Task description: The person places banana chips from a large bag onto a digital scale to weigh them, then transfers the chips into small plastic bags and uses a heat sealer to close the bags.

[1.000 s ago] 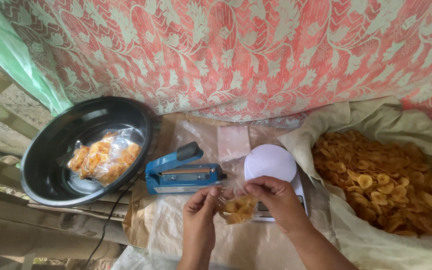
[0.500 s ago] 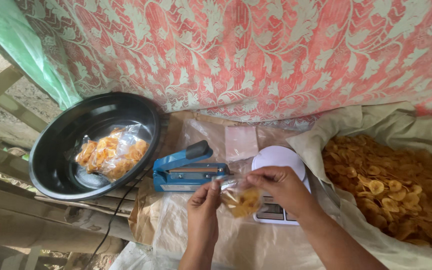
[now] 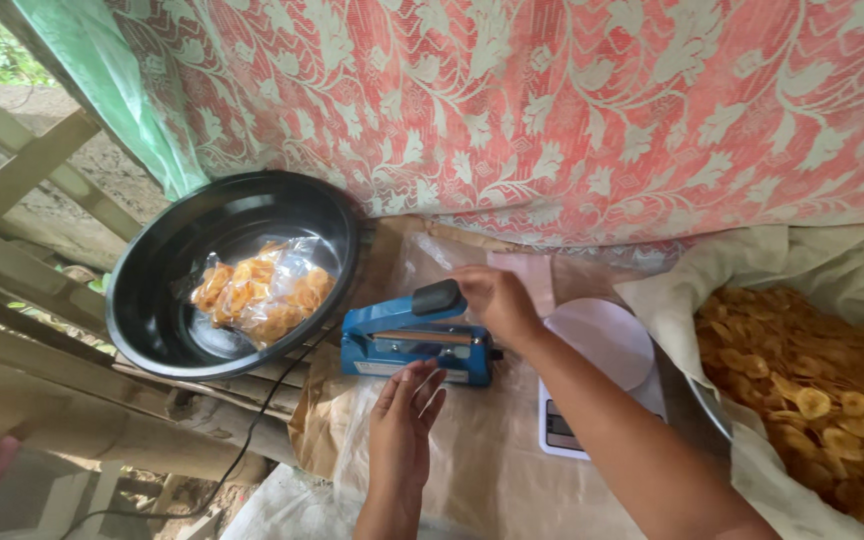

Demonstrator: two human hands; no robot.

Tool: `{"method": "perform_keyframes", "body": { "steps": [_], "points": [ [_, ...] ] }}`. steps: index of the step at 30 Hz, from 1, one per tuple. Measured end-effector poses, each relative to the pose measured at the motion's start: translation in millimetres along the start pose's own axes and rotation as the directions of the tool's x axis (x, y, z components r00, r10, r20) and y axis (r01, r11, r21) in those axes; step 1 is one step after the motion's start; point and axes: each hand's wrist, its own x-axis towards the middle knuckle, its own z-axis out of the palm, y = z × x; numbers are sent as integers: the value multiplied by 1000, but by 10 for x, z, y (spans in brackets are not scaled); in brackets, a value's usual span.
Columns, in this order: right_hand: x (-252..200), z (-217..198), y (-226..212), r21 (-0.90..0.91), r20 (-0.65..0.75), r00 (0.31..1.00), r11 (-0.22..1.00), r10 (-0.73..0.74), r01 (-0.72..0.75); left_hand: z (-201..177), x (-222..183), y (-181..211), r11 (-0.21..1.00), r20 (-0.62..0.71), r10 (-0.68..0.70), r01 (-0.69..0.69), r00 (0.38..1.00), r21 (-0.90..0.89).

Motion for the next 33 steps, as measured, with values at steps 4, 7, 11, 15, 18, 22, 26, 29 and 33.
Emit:
{"method": "perform_keyframes", "body": {
  "steps": [4, 7, 11, 15, 18, 22, 26, 29, 33],
  "points": [
    [-197, 289, 49, 179, 132, 991, 984, -4, -20, -79, 125, 97, 1000, -84, 4, -5, 996, -21],
    [-309, 272, 111, -133, 142, 947, 943, -287, 306, -106, 210, 101, 996, -49, 82, -83, 995, -30],
    [-348, 213, 167, 45, 209, 926, 949, -314, 311, -64, 294, 74, 993, -48, 118, -119, 992, -20],
    [-458, 179, 207, -88, 242, 892, 907, -382, 412, -36, 362, 77, 988, -107, 140, -131, 984, 85],
    [-458, 159, 259, -109, 258, 865, 877, -430, 468, 8, 385, 117, 991, -133, 91, -76, 987, 109],
    [-476, 124, 236, -125, 288, 847, 859, -447, 496, 115, 390, 87, 950, -187, 241, -192, 952, 248],
    [-467, 88, 196, -203, 326, 814, 805, -481, 558, 234, 384, -26, 870, -164, 437, -369, 884, 328],
    [-480, 72, 189, -242, 320, 805, 779, -499, 579, 279, 331, -53, 768, -72, 545, -464, 835, 441],
    [-464, 40, 168, -222, 332, 787, 768, -520, 601, 302, 372, -35, 404, 86, 687, -478, 721, 780]
  ]
}}
